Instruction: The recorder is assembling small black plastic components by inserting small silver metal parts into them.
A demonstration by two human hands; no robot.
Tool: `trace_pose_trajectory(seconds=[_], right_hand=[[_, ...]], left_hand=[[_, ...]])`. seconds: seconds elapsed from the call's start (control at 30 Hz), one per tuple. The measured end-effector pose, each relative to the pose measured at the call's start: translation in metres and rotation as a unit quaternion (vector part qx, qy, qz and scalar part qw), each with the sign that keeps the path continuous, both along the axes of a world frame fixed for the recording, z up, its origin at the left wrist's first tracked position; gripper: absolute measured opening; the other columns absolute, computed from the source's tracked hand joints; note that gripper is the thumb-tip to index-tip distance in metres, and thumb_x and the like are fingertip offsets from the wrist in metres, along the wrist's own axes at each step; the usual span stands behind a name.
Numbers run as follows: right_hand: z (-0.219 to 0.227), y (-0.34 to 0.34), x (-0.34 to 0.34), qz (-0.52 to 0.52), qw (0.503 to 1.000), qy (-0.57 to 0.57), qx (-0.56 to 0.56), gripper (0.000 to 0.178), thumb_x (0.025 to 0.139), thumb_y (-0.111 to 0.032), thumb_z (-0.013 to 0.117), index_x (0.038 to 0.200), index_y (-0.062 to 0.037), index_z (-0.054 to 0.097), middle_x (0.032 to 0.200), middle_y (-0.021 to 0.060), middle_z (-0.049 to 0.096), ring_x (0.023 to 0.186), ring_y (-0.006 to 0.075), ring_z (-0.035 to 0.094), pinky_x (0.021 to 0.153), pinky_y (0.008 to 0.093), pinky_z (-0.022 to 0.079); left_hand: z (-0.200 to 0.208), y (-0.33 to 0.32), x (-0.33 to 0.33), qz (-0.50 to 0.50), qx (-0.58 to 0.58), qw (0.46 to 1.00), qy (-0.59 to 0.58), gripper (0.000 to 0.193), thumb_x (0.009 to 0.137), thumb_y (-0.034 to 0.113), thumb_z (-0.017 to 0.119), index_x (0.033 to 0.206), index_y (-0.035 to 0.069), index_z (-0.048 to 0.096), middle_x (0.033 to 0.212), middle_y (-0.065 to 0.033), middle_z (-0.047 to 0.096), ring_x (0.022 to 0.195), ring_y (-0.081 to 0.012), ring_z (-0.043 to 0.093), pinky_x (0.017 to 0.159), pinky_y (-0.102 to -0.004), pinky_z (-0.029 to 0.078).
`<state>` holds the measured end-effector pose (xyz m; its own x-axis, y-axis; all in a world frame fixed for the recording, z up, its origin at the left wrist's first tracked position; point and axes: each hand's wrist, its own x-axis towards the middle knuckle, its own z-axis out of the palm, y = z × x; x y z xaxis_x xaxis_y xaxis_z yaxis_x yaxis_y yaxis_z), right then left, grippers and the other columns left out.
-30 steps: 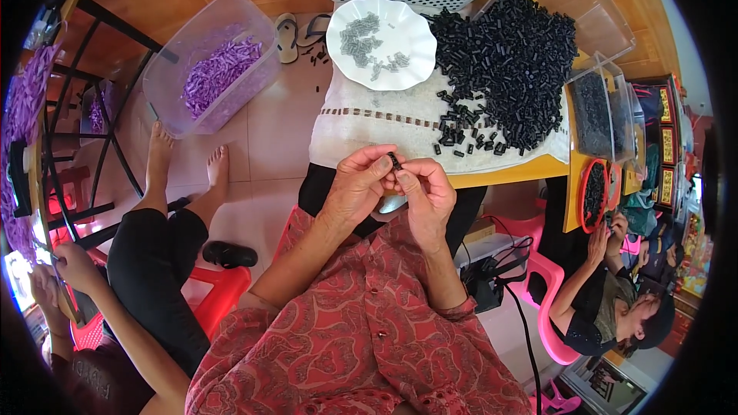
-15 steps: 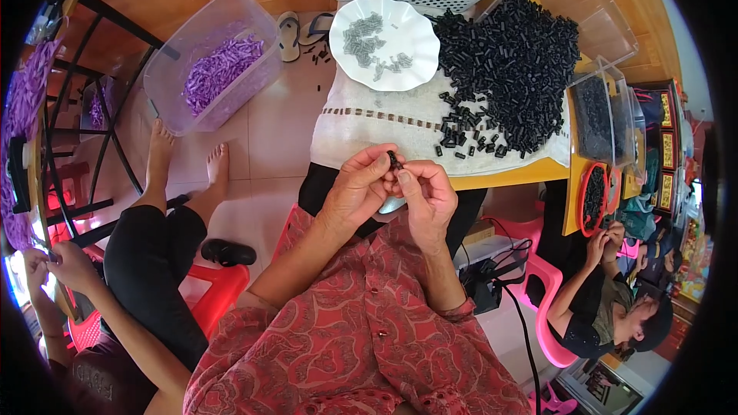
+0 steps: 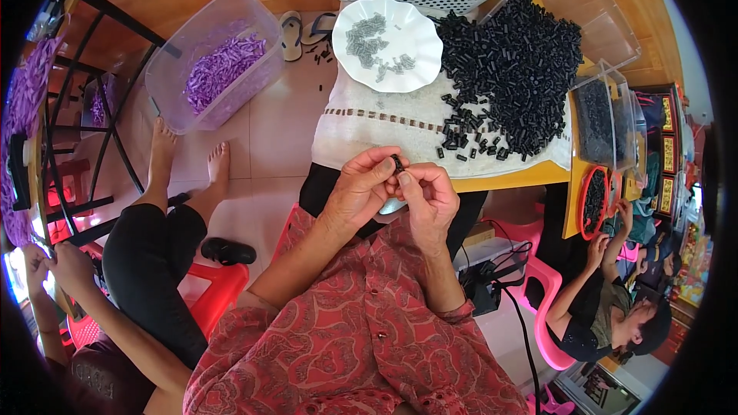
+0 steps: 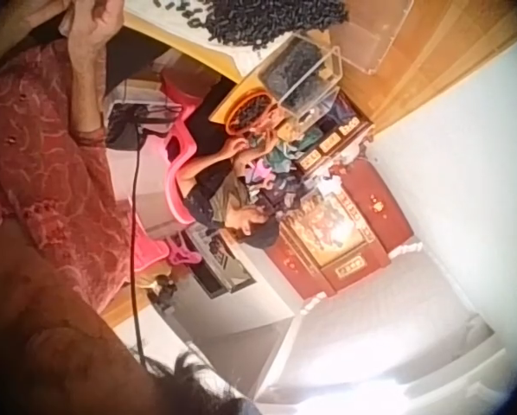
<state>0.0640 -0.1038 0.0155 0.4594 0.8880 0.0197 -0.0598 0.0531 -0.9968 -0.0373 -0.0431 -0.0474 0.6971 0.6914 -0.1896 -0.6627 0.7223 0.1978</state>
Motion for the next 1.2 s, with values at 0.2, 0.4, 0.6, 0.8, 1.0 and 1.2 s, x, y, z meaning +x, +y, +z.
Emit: trace_pose_trajectory(seconds=[0.2, 0.4, 0.6, 0.8, 1.0, 1.2], right_hand=[[0.002, -0.002, -0.002, -0.005, 1.0, 0.005, -0.015, 0.004, 0.09, 0.0, 0.06, 0.092, 0.0017, 0.056, 0.085, 0.0063, 0.063, 0.071, 0.0075, 0.059, 0.064, 0.0198, 0.049], [0.003, -0.001, -0.006, -0.025, 0.999, -0.023, 0.032, 0.006, 0.089, 0.005, 0.059, 0.093, 0.0031, 0.056, 0.084, 0.0062, 0.062, 0.067, 0.0061, 0.057, 0.057, 0.0187, 0.046], [-0.001, -0.005, -0.008, -0.025, 0.998, -0.031, 0.057, 0.008, 0.088, 0.006, 0.06, 0.095, 0.0038, 0.056, 0.091, 0.0079, 0.06, 0.072, 0.0072, 0.058, 0.06, 0.0192, 0.048], [-0.002, -0.007, -0.007, -0.02, 0.991, -0.116, 0.07, 0.01, 0.086, 0.006, 0.062, 0.094, 0.0037, 0.056, 0.092, 0.0107, 0.06, 0.072, 0.009, 0.06, 0.062, 0.0202, 0.049], [0.002, -0.004, -0.006, -0.017, 0.988, -0.132, 0.075, 0.01, 0.085, 0.005, 0.065, 0.093, 0.0033, 0.058, 0.09, 0.0115, 0.061, 0.071, 0.0106, 0.061, 0.062, 0.0211, 0.05], [-0.005, -0.005, 0.005, -0.003, 0.978, -0.187, 0.089, 0.015, 0.081, 0.002, 0.069, 0.091, 0.0021, 0.058, 0.088, 0.0103, 0.062, 0.066, 0.0111, 0.059, 0.059, 0.0228, 0.048]], left_hand=[[0.007, 0.0, 0.0, 0.015, -0.001, 0.999, 0.029, 0.024, 0.091, 0.005, 0.06, 0.114, 0.002, 0.062, 0.102, -0.0122, 0.065, 0.075, -0.0125, 0.059, 0.069, -0.0248, 0.05], [0.008, -0.001, -0.001, 0.017, 0.041, 0.999, -0.002, 0.023, 0.092, 0.006, 0.057, 0.115, 0.004, 0.061, 0.104, -0.0131, 0.067, 0.084, -0.0151, 0.065, 0.072, -0.0266, 0.054], [0.012, -0.001, -0.002, 0.015, 0.04, 0.999, 0.004, 0.025, 0.09, 0.004, 0.06, 0.115, 0.003, 0.062, 0.102, -0.0118, 0.066, 0.079, -0.0126, 0.061, 0.07, -0.0253, 0.051], [0.012, -0.001, -0.004, 0.007, 0.033, 0.999, -0.016, 0.024, 0.09, 0.004, 0.06, 0.114, 0.004, 0.062, 0.101, -0.0119, 0.067, 0.083, -0.0144, 0.064, 0.071, -0.0264, 0.053], [0.014, -0.001, -0.004, 0.013, 0.064, 0.998, -0.015, 0.023, 0.091, 0.004, 0.059, 0.114, 0.003, 0.062, 0.102, -0.0122, 0.066, 0.084, -0.0144, 0.064, 0.073, -0.0266, 0.053], [0.015, 0.0, -0.005, 0.011, 0.076, 0.997, 0.005, 0.023, 0.092, 0.004, 0.058, 0.114, 0.003, 0.061, 0.099, -0.0114, 0.067, 0.08, -0.0138, 0.062, 0.072, -0.0258, 0.051]])
